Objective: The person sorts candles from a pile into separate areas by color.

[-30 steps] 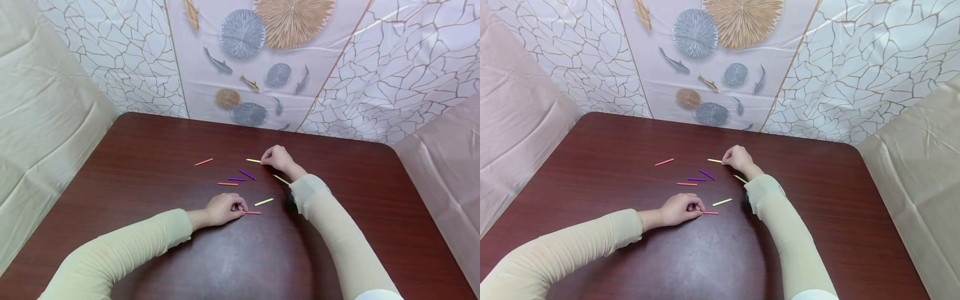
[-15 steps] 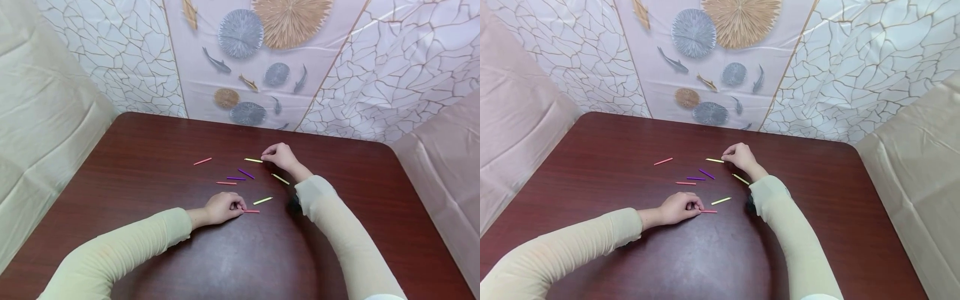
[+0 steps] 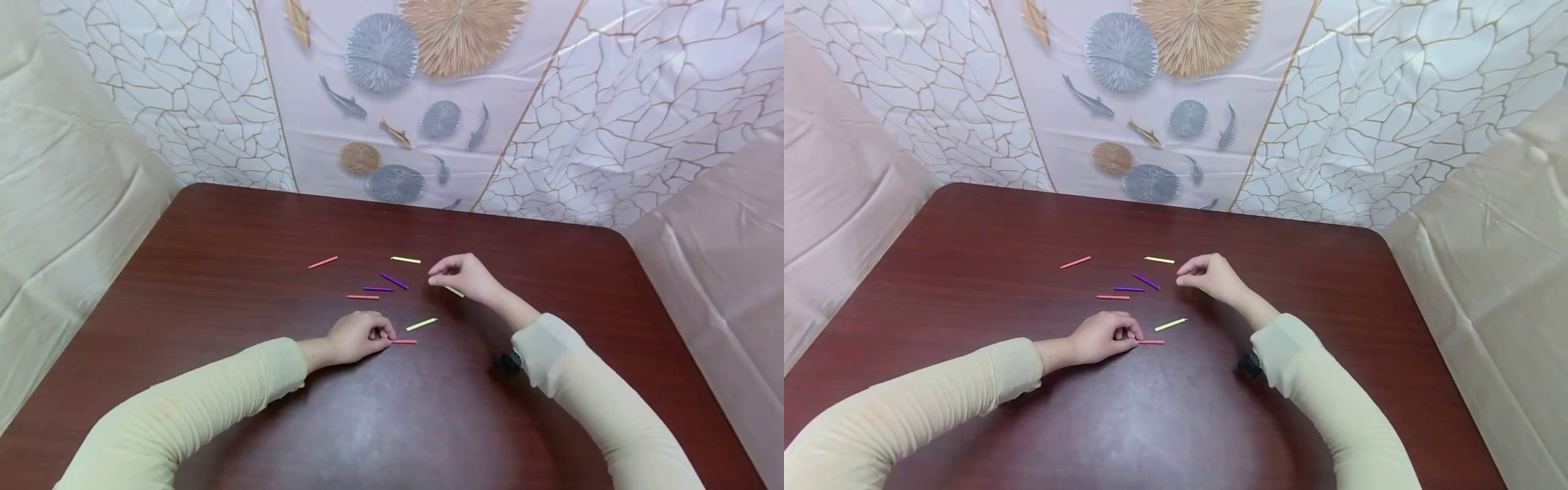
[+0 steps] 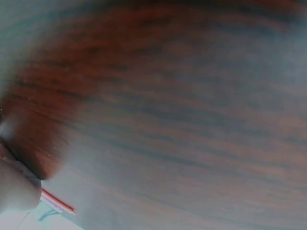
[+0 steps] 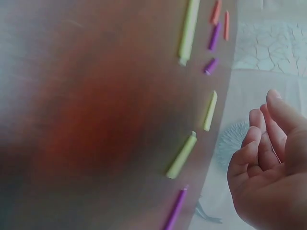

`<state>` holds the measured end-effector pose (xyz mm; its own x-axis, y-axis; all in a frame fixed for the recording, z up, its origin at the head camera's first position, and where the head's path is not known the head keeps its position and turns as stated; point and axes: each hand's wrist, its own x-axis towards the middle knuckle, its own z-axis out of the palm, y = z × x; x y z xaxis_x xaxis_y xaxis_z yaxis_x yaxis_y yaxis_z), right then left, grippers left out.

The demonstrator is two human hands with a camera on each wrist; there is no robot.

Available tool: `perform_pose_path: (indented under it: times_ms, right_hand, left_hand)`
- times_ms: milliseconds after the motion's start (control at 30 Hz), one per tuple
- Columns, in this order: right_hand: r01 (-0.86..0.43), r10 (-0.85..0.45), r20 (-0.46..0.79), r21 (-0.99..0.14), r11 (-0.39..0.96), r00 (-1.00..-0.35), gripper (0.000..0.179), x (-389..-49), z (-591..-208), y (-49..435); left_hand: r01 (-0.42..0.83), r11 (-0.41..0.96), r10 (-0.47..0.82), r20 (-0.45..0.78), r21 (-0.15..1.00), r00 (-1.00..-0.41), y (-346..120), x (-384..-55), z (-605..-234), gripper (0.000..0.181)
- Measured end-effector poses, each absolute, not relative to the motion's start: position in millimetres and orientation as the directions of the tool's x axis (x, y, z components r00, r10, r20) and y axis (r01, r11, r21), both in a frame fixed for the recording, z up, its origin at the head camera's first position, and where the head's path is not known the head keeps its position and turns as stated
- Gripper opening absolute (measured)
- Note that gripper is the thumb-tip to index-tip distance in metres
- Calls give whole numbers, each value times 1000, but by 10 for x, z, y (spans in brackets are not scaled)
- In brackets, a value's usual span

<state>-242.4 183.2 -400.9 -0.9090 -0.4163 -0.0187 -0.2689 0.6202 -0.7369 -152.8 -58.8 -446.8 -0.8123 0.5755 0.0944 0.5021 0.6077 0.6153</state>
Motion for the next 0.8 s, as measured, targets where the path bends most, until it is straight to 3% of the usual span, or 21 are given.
perform_pose_path:
  times_ms: [433,800]
  right_hand:
    - [-286,-538,-94,-764,579,-838,18,-2087,-4317,1955]
    - [-387,-563,-63,-663,641,-824,8,-2073,-4351,1928]
  left_hand:
    - [499,609,579,86,616,-811,-586,-1526,-4453,5]
    - [498,609,573,91,617,-814,-587,-1526,-4458,5]
